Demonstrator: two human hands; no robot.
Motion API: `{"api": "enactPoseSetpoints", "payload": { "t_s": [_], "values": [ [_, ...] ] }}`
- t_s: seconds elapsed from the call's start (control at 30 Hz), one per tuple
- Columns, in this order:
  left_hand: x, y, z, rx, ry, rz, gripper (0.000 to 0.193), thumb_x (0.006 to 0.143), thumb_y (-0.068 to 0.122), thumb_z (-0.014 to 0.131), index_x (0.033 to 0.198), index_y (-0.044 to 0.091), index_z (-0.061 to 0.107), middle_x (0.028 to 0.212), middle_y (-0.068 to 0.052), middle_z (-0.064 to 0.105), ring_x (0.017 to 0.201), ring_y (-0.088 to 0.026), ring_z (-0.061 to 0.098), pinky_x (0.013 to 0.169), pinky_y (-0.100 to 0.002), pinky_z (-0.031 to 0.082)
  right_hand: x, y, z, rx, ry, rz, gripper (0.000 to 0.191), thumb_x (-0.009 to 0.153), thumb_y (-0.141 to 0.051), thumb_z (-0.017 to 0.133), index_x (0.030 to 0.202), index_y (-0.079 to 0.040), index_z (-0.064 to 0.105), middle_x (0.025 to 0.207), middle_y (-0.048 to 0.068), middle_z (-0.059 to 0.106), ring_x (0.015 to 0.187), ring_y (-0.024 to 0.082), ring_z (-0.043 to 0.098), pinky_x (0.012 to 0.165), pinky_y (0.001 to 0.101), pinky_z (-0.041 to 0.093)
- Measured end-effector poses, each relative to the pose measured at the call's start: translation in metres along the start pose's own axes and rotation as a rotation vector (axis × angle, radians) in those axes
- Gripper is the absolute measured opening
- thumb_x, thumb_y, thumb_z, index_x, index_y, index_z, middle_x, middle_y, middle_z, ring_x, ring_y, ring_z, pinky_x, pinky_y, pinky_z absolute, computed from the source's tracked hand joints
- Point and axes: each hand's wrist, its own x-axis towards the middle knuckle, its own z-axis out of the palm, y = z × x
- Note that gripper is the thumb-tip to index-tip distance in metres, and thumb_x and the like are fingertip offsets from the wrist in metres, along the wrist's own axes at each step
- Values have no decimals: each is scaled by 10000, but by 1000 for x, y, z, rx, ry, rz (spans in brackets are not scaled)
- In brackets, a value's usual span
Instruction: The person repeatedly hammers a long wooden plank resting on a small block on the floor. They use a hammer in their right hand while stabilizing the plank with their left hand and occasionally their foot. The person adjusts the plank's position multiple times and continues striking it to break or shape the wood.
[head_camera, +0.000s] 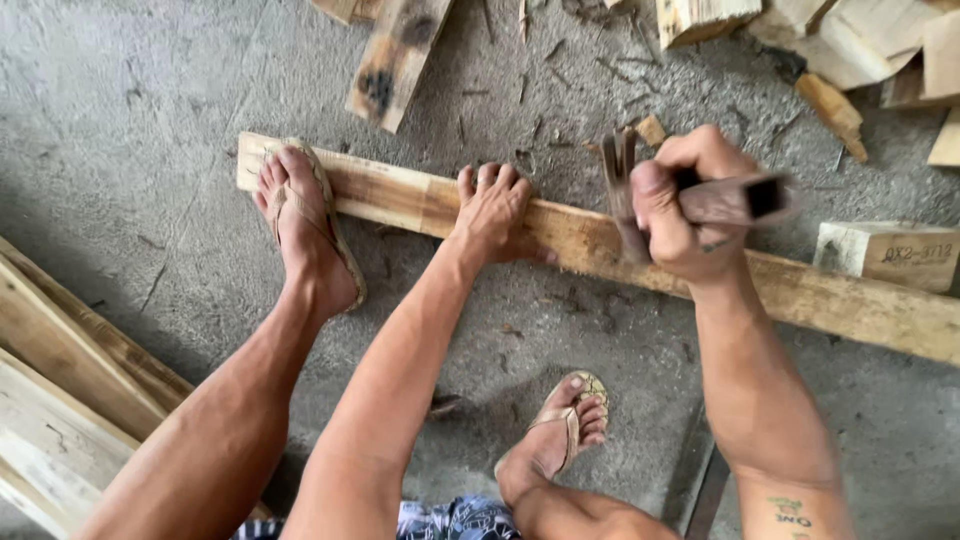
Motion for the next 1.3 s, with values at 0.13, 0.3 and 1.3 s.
{"api": "enactPoseSetpoints", "payload": {
  "t_s": [0.13,0.3,1.3],
  "values": [
    [-1,3,-1,-53,30,-39,1097,442,738,899,1260,70,600,1295,-150,503,1389,-387,314,1174,-654,62,-19,-22,-33,38,-119,316,284,1055,-160,642,818,-120,491,637,37,545,453,62,506,444,246,419],
    [-2,3,4,-12,19,-46,1116,470,773,888,1275,65,580,1285,-154,497,1404,-396,285,1169,-658,64,-62,-14,-62,-140,-255,518,302,1013,-194,617,738,-136,507,560,-2,538,398,65,517,386,255,424],
    [3,4,2,-11,-33,-55,1102,494,764,881,1319,105,564,1312,-142,488,1412,-390,288,1180,-635,98,-33,-16,-33,-299,-288,669,318,1001,-297,644,770,-124,511,547,-4,511,408,89,522,401,273,470]
  ]
}}
